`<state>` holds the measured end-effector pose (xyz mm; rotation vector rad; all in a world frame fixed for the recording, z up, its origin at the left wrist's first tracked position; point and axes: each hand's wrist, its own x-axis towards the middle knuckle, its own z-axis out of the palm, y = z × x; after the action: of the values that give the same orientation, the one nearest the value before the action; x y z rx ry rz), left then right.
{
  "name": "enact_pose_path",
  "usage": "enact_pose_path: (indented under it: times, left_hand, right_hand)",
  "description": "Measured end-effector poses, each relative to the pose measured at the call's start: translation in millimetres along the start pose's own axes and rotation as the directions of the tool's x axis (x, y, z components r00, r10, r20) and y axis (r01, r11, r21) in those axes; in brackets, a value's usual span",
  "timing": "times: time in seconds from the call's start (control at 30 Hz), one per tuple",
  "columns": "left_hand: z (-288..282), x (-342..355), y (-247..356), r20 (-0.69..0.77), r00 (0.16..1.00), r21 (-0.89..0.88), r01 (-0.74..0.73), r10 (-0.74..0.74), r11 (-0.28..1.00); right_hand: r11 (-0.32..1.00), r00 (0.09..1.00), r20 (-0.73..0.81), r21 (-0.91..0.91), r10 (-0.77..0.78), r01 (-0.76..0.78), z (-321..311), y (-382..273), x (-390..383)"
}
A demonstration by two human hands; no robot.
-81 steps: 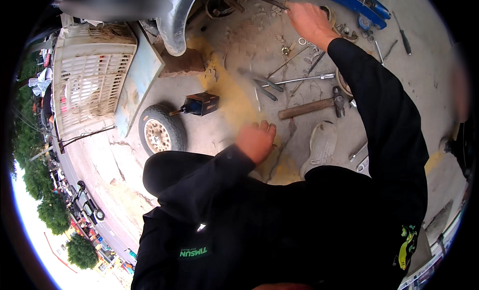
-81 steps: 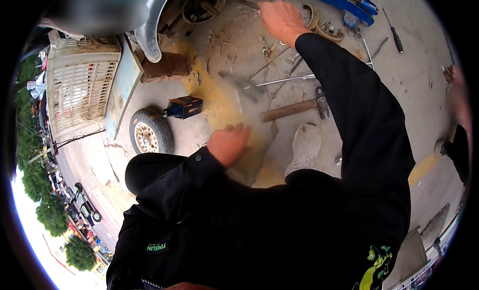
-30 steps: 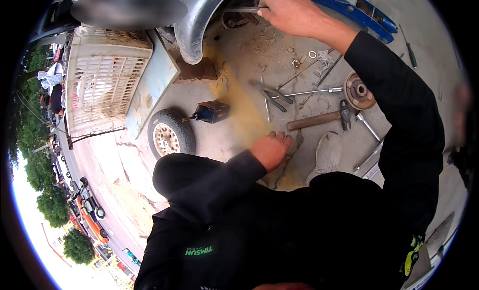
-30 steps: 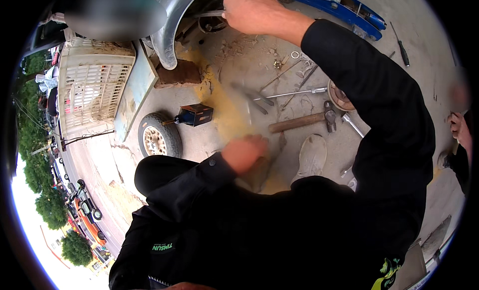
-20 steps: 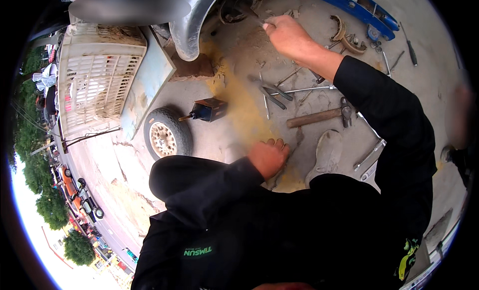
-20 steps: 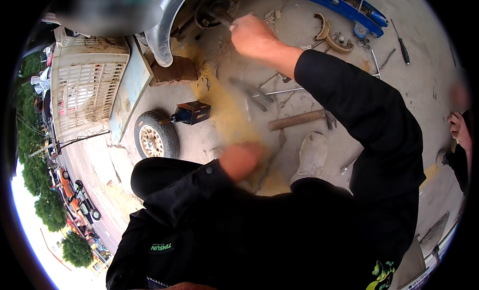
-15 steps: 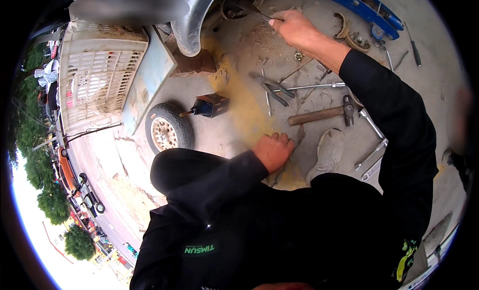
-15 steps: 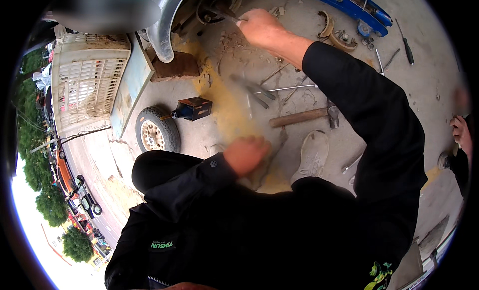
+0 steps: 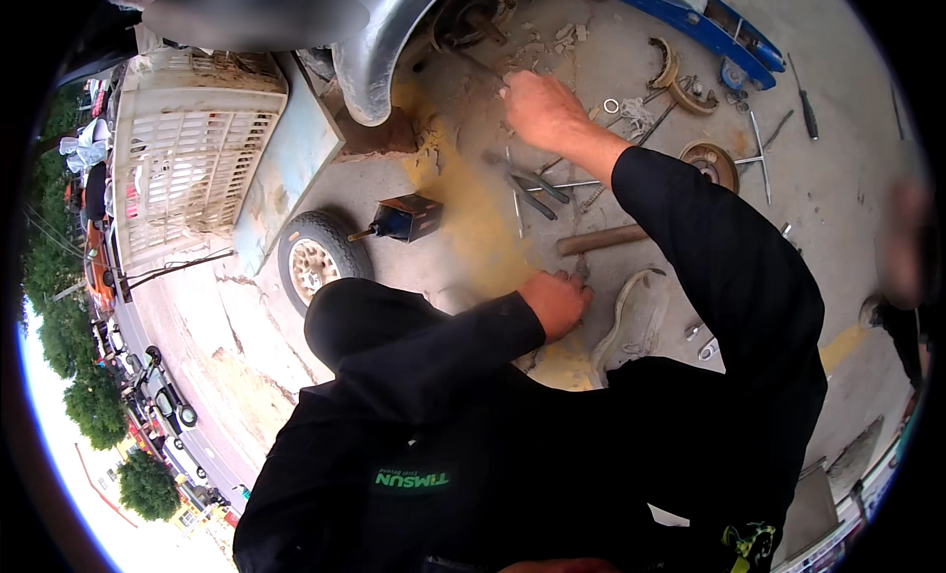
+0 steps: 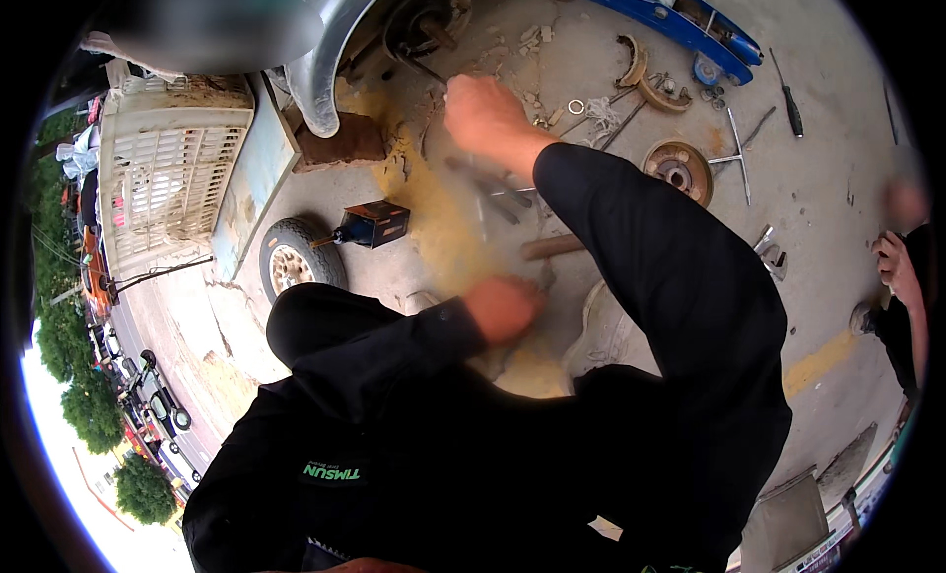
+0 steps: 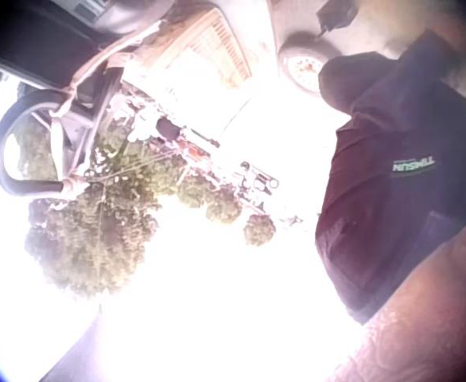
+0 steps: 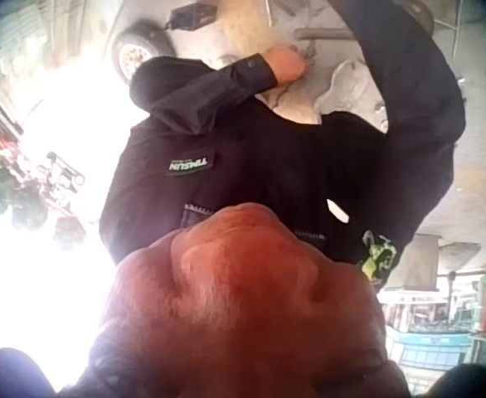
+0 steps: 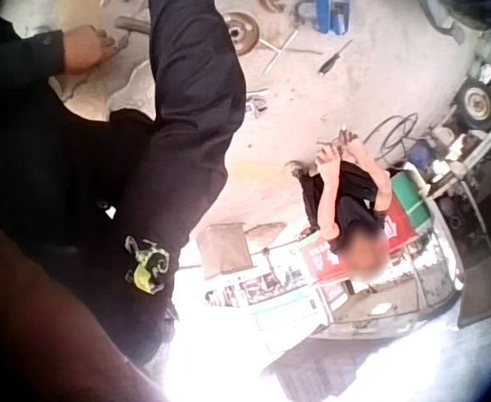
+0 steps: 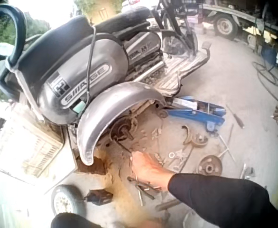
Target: The person works on the rear brake assembly of a motorcycle, using a power drill to remove bolts and a screwdriver to adjust components. They retrieve a new brake shoe from a shelf, install it into the brake drum, and then clean a metal rod in a bucket of water.
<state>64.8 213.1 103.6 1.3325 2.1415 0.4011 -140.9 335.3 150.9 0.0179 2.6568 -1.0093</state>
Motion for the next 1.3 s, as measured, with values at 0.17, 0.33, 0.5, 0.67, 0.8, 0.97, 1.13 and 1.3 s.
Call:
enact_pose_path:
  times: [0.17,0.33,0.5,0.67,0.8,0.97,1.13,1.3]
  left_hand:
    - [-16,-11,1,0.040,0.997,0.006,0.058,-0.058,0.998]
    - [-28,-10,1,-0.022,0.999,-0.014,0.042,-0.043,0.999]
    - [-13,-19,-22,-0.113,0.985,0.034,0.138,-0.133,0.990]
    - [-2,-41,-12,0.098,0.985,0.053,0.139,-0.144,0.989]
    - [-4,-21,-10,0.077,0.994,0.073,0.078,-0.083,0.994]
    - [-16,3,-10,0.057,0.993,0.127,0.099,-0.107,0.987]
    - [27,9,-35,-0.016,0.999,0.027,0.039,-0.038,0.999]
    - [4,18,-32,0.004,0.990,-0.231,0.137,-0.140,0.963]
  right_hand:
    - [0.994,0.998,0.039,-0.091,-0.058,0.062,-36,-16,23]
    - [1.000,0.991,-0.133,0.002,-0.024,0.024,38,10,-11]
    - [1.000,0.959,-0.281,0.017,0.021,-0.017,62,15,-14]
    - [0.990,0.907,-0.420,-0.142,-0.038,-0.025,66,71,5]
    - [0.930,0.936,-0.335,-0.367,-0.113,-0.019,56,5,-12]
    - [0.987,0.957,-0.291,-0.156,-0.011,-0.036,37,44,1]
    - [0.983,0.971,-0.239,0.176,-0.004,0.048,46,0,-21]
    - [0.436,0.866,-0.379,0.873,0.327,0.218,71,32,-9]
